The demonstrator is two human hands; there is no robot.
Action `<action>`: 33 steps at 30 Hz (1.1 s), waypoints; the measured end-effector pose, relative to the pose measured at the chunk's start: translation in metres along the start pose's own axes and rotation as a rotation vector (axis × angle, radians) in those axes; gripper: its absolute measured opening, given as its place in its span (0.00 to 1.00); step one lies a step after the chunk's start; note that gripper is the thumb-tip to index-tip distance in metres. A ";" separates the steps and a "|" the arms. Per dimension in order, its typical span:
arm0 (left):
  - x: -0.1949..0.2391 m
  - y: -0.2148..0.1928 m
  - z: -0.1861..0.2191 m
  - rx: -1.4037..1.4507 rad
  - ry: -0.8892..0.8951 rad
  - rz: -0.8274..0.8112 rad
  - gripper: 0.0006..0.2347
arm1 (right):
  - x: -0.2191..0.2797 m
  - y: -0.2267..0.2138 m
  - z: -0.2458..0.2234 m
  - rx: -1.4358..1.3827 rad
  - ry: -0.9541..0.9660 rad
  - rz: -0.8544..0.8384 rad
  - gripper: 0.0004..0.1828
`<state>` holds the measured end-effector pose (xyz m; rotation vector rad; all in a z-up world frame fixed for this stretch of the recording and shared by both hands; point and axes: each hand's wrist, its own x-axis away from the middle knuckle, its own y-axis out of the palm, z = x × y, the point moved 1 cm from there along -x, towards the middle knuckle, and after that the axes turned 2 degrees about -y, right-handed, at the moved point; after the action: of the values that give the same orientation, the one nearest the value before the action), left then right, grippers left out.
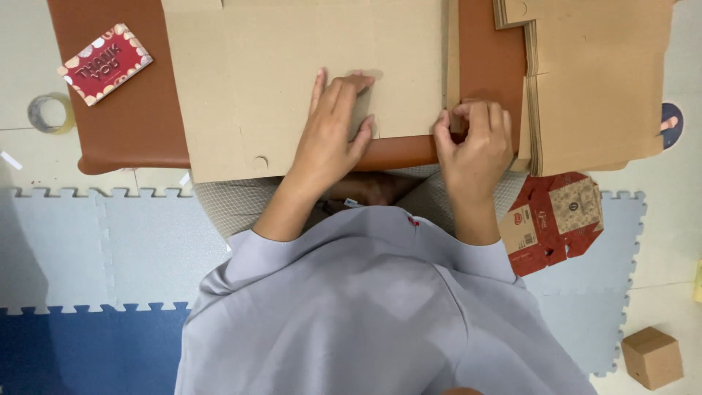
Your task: The person folds a flat cardboard sheet into a box shape on a brown table. They fold the side flaps and tuck the tabs into slots to secure the structure. The person then places a small red card inside the finished box.
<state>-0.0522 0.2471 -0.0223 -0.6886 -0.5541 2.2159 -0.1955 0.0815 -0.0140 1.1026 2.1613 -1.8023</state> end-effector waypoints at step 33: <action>0.003 -0.002 -0.004 0.041 -0.018 0.050 0.23 | -0.010 0.019 -0.044 -0.181 -0.193 0.291 0.15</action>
<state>-0.0500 0.2513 -0.0251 -0.6682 -0.5040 2.2752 -0.1615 0.1173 -0.0119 1.0860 1.8976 -1.4894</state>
